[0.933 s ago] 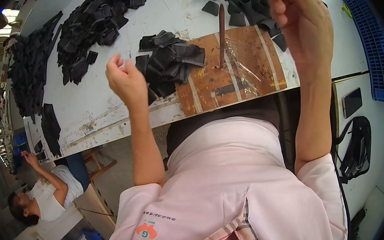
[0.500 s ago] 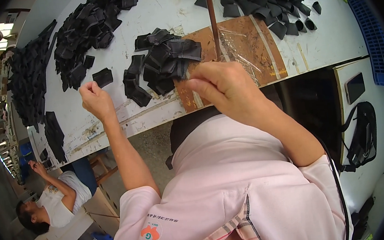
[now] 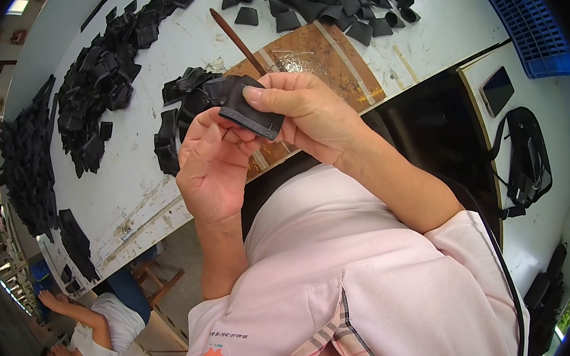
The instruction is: Applying adhesive and joining small foam or rubber parts together on a workbench.
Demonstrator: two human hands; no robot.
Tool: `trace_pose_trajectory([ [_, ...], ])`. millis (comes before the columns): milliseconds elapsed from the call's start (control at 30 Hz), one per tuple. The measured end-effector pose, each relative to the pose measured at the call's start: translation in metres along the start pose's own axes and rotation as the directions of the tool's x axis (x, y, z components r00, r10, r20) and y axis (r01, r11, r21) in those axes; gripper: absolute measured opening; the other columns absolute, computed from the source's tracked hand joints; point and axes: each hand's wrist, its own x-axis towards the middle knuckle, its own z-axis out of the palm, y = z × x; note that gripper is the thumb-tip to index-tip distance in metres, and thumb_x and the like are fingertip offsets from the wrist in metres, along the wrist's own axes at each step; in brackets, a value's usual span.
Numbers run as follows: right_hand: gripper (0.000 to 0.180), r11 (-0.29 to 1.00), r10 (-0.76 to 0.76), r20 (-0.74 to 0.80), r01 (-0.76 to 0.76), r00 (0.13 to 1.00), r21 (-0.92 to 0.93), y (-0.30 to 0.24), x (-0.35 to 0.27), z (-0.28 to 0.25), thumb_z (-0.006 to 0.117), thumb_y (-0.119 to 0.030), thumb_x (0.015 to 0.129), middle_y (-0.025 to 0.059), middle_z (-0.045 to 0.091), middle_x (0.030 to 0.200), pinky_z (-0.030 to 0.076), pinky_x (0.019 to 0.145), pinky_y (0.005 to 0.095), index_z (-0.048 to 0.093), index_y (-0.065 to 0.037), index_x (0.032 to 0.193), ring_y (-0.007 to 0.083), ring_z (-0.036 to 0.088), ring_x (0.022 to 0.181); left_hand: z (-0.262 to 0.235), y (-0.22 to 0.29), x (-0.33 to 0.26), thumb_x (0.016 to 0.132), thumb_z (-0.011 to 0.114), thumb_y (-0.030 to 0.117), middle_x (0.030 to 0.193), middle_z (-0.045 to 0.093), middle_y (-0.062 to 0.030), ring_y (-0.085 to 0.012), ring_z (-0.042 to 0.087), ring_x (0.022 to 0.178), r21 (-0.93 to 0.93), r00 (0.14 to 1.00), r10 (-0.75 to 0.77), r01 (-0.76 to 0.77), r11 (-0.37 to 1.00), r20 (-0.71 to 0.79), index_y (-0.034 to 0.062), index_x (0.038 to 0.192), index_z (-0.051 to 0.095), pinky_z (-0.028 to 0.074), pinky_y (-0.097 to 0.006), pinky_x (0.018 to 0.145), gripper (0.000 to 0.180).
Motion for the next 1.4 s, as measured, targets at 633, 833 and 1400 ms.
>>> trace_pose_trajectory([
  [633,0.023,-0.154,-0.728,0.455,0.525,0.513,-0.837,0.006,-0.008,-0.004,0.07,-0.013,0.066,0.007,0.051,0.076,0.043,0.051,0.0272,0.061,-0.004,0.085,0.0185,0.051,0.064,0.018,-0.017,0.005,0.081,0.058,0.003,0.073,0.054,-0.0001,-0.0028,0.048,0.061,0.878,0.911,0.39,-0.293,0.378,0.136,-0.0017,0.084,0.053,0.041,-0.015,0.055,0.008],
  [833,0.022,-0.271,-0.735,0.523,0.52,0.432,-0.81,-0.003,-0.009,-0.006,0.07,-0.013,0.064,0.0061,0.05,0.073,0.041,0.047,0.0277,0.061,-0.005,0.083,0.0189,0.051,0.066,0.024,-0.014,0.009,0.079,0.059,0.006,0.073,0.058,-0.0074,-0.0113,0.055,0.062,0.916,0.899,0.406,-0.29,0.278,0.162,-0.0008,0.085,0.052,0.044,-0.024,0.058,0.011],
  [1400,0.01,0.725,-0.342,0.011,0.271,0.94,-0.634,-0.016,0.003,-0.015,0.061,-0.009,0.076,-0.002,0.048,0.058,0.029,0.042,0.0185,0.06,0.001,0.074,0.0038,0.037,0.049,0.02,0.0,0.021,0.074,0.048,-0.008,0.078,0.054,-0.0096,-0.0031,0.034,0.04,-0.202,0.98,-0.196,0.198,0.959,0.031,-0.0013,0.094,0.05,0.028,-0.017,0.037,0.022],
])
